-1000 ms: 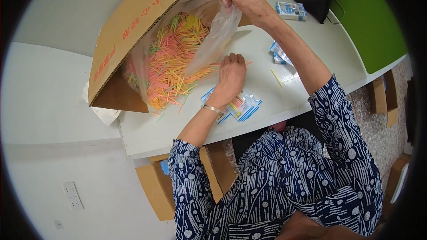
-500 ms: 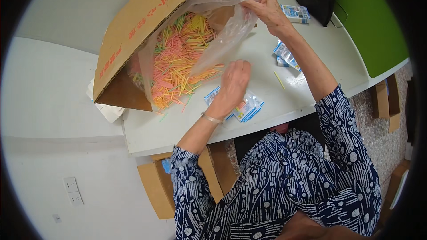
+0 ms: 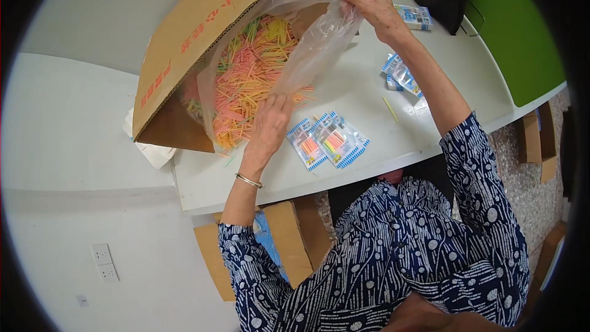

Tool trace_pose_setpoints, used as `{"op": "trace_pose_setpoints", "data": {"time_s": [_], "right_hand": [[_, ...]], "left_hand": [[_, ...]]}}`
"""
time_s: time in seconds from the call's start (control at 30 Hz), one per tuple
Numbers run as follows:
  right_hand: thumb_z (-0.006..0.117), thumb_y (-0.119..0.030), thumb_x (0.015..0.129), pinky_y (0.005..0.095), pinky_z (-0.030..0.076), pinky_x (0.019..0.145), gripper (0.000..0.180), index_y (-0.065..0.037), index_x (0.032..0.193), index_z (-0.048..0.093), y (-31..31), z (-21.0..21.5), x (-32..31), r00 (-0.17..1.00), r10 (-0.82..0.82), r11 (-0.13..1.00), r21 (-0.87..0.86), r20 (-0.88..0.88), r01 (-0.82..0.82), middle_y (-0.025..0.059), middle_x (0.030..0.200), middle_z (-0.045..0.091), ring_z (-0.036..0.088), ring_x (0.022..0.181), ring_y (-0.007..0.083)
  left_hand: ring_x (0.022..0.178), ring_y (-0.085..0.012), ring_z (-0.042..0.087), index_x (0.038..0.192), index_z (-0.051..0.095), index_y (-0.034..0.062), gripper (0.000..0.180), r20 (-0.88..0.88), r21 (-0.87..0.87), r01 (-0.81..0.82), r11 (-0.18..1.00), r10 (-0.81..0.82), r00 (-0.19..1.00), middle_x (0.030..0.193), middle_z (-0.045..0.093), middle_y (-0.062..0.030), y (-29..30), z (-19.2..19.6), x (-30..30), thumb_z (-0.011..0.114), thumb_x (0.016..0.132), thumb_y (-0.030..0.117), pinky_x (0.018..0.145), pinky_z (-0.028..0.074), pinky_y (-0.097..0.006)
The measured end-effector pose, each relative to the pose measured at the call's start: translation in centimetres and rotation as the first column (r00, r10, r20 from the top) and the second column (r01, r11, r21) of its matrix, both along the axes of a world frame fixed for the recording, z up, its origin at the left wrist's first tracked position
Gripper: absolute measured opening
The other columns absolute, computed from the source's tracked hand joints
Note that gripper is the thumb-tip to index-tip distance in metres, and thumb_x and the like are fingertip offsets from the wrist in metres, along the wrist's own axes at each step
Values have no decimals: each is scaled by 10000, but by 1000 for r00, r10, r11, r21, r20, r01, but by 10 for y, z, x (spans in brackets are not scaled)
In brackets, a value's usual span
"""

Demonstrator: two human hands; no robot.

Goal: The recorder is packaging small colorful sticks into individual plastic bags at a workstation.

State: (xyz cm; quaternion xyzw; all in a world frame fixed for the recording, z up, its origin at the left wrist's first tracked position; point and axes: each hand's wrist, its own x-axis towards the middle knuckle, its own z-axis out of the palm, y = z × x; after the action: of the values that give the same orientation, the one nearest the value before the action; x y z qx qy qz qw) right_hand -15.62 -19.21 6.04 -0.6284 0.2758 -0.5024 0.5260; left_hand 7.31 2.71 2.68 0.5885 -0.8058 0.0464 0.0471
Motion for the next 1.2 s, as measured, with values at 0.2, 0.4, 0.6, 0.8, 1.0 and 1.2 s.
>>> {"op": "trace_pose_setpoints", "data": {"time_s": [0.2, 0.4, 0.6, 0.8, 1.0, 1.2], "right_hand": [[550, -187, 855, 219, 382, 625, 146, -74, 784, 610, 1, -4, -7, 1000, -20, 1000, -1, -4, 20, -35, 692, 596, 494, 642, 48], [547, -205, 866, 224, 377, 638, 177, -81, 758, 612, 2, -7, -8, 1000, -27, 999, -22, -14, 26, -32, 681, 593, 483, 653, 50], [554, -218, 872, 228, 374, 634, 189, -78, 756, 607, 11, -7, -14, 998, -31, 999, 16, -57, 32, -26, 678, 590, 481, 651, 56], [563, -221, 868, 226, 375, 631, 187, -78, 758, 609, 7, -13, -15, 998, -28, 1000, 12, -52, 29, -20, 680, 593, 485, 651, 59], [569, -220, 852, 240, 373, 629, 177, -77, 755, 608, 13, -14, -13, 999, -26, 998, 52, -29, 27, -18, 680, 589, 485, 655, 66], [577, -231, 842, 242, 363, 620, 186, -77, 742, 606, 14, -19, -16, 999, -27, 998, 61, -34, 29, -12, 684, 582, 485, 656, 70]], "left_hand": [[1233, -343, 389, 1242, 454, 25, 508, 305, -72, 128, 989, -100, 947, 1270, 435, -184, -13, -18, 16, 531, 740, 2, 972, 357, -494], [1254, -321, 333, 1353, 329, 78, 605, 375, -33, 162, 986, -138, 917, 1378, 314, -125, -25, -31, 34, 500, 778, 8, 1017, 291, -533], [1262, -302, 313, 1265, 403, 23, 501, 345, -45, 199, 979, -171, 923, 1372, 320, -117, -33, -42, 39, 506, 775, 25, 1023, 285, -505], [1240, -306, 352, 1129, 494, -16, 367, 250, -145, 190, 971, -150, 956, 1314, 399, -132, -36, -55, 45, 512, 770, 60, 1019, 296, -469], [1235, -313, 365, 1108, 489, -33, 342, 200, -181, 168, 969, -131, 971, 1306, 405, -151, -31, -64, 47, 507, 774, 37, 1022, 302, -453], [1257, -333, 367, 1112, 477, -9, 323, 125, -205, 199, 958, -176, 976, 1342, 398, -149, -26, -66, 46, 512, 792, 4, 1050, 316, -438]]}}
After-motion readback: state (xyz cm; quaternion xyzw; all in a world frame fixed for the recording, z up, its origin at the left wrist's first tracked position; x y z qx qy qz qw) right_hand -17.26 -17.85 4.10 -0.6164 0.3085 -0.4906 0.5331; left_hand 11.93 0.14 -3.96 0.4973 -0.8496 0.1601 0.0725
